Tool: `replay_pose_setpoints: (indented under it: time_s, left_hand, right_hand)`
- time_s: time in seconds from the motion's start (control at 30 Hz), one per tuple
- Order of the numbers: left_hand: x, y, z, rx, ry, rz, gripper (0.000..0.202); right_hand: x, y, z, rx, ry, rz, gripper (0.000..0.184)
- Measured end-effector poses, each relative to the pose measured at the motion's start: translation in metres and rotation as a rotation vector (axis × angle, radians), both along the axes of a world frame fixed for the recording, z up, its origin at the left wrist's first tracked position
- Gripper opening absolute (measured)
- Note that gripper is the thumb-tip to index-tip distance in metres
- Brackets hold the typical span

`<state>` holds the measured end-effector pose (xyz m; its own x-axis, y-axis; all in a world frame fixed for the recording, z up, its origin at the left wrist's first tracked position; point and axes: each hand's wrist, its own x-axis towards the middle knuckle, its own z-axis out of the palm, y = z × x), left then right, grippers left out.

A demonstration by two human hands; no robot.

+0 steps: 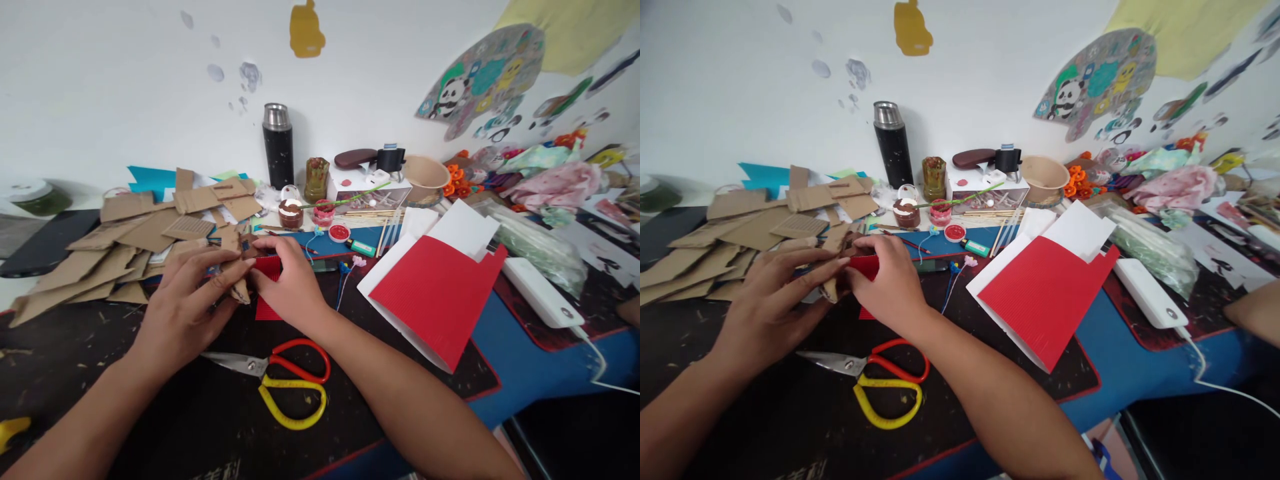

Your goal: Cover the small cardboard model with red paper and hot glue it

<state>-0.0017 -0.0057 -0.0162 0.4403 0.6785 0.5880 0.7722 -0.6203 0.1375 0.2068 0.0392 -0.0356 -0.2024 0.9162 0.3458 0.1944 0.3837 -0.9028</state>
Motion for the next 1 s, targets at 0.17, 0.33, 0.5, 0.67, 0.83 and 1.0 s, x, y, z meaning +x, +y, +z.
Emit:
replay_pose_setpoints:
  time_s: [0.17, 0.33, 0.5, 0.67, 0.83, 1.0]
  left_hand:
    - [0.003, 0.0, -0.004, -0.004, -0.012, 0.003, 0.053]
    - [0.003, 0.001, -0.002, -0.02, -0.074, 0.017, 0.045]
    - [0.0, 0.0, 0.005, 0.001, -0.175, 0.087, 0.048]
    - [-0.004, -0.002, 0.005, 0.019, -0.308, 0.12, 0.058]
    - [-0.007, -0.002, -0.001, -0.028, -0.365, 0.136, 0.067]
    - [-0.008, 0.003, -0.005, -0.028, -0.359, 0.15, 0.052]
  right_hand:
    - [0.0, 0.0, -0.005, 0.017, -0.008, -0.004, 0.033]
    - [0.0, 0.0, -0.003, -0.01, -0.002, 0.013, 0.032]
    - [0.0, 0.0, 0.0, -0.046, 0.114, 0.012, 0.034]
    - [0.0, 0.001, 0.0, -0.013, 0.207, 0.032, 0.03]
    - [0.001, 0.003, -0.001, -0.029, 0.259, 0.031, 0.024]
    - [-0.001, 0.004, -0.007, -0.129, 0.287, 0.05, 0.03]
